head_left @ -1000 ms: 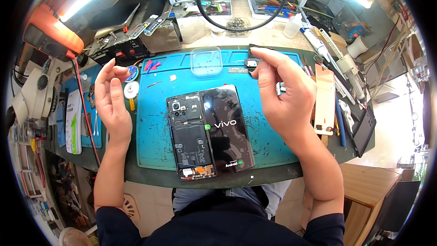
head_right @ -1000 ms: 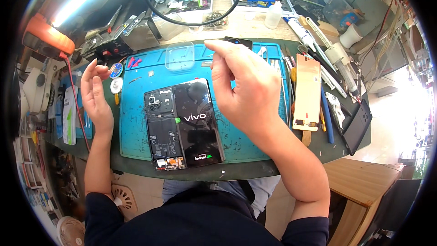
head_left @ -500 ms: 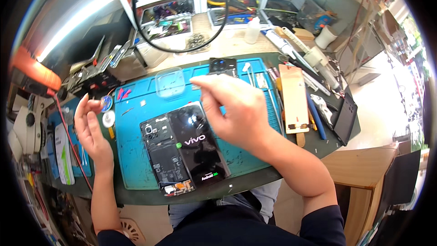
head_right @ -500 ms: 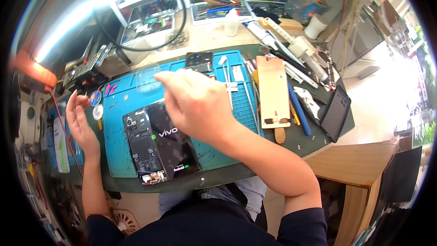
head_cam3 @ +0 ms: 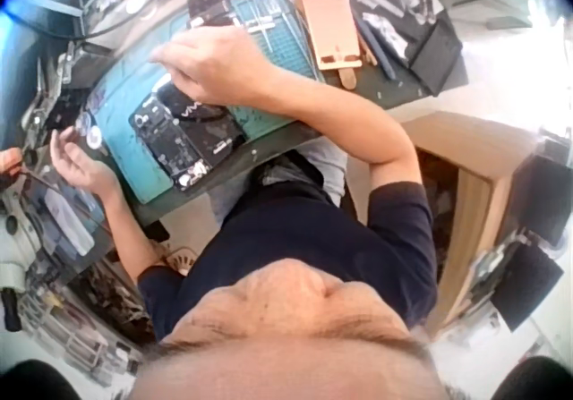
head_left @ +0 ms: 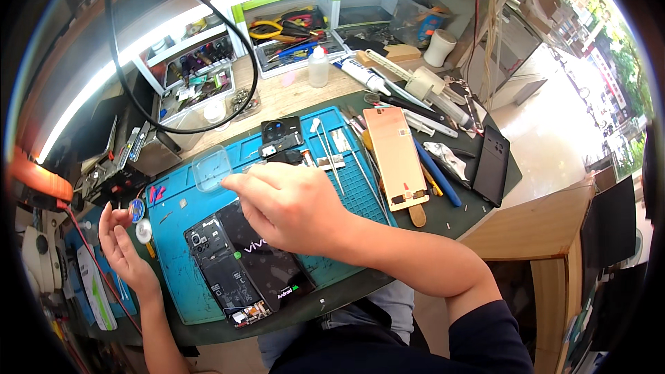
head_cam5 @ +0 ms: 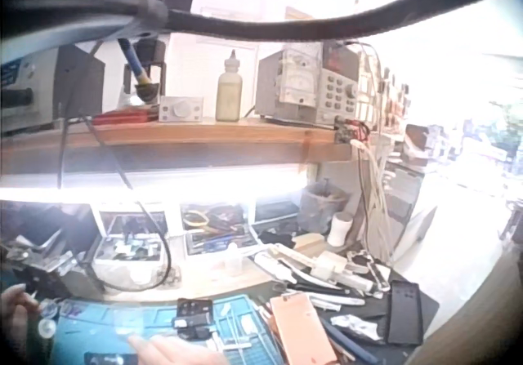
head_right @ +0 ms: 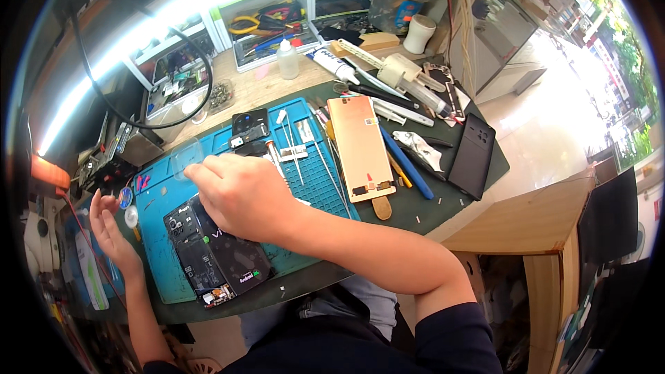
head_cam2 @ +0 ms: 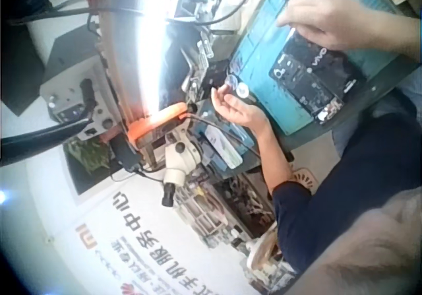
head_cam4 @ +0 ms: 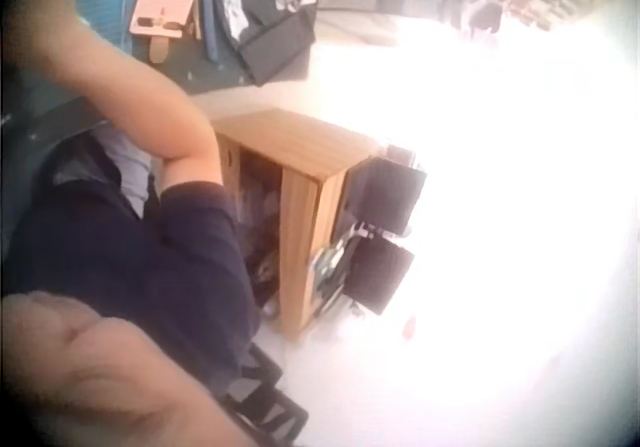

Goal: The person is repairing a smartphone by handling its internal components and a replacement back cover. They repeatedly test the device's screen responsiveness by swiping and tapping on the display while the phone is partially disassembled. The person also handles a copper-colored back cover, inspecting it and placing it on the workbench.

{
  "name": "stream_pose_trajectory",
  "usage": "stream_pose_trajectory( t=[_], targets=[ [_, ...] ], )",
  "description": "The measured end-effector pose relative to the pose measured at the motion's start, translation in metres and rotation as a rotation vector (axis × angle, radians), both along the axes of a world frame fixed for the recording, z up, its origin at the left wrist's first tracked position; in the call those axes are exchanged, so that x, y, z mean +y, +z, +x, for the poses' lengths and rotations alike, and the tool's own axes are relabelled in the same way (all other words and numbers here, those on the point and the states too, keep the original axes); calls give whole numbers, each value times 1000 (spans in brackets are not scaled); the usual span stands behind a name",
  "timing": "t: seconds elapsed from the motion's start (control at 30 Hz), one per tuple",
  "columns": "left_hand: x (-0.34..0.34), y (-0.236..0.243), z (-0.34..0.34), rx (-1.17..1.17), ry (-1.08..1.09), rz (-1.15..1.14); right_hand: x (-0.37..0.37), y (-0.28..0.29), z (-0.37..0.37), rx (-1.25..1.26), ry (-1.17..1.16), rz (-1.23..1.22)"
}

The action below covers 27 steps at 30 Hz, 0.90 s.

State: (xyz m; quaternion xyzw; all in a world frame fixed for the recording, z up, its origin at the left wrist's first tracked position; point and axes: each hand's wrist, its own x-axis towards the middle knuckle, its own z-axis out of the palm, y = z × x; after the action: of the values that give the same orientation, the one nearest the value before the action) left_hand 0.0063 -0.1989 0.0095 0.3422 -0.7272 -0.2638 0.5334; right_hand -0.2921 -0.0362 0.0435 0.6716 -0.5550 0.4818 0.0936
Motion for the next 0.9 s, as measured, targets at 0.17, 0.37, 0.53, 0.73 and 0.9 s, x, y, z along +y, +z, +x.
stream_pose_trajectory(
  t=[0.17, 0.37, 0.53, 0.73, 0.9],
  targets=[
    [2, 1, -2, -18, -11, 3, 1, -2, 0, 0, 7, 36],
    [0, 1, 0, -27, 10, -8, 0, -3, 1, -16, 5, 17],
    [1, 1, -1, -17, -4, 1, 0, -3, 1, -28, 8, 31],
    [1, 2, -2, -29, 0, -8, 1, -2, 2, -38, 7, 51],
    [-1, 1, 1, -50, 6, -22, 0, -3, 2, -39, 12, 54]
  ],
)
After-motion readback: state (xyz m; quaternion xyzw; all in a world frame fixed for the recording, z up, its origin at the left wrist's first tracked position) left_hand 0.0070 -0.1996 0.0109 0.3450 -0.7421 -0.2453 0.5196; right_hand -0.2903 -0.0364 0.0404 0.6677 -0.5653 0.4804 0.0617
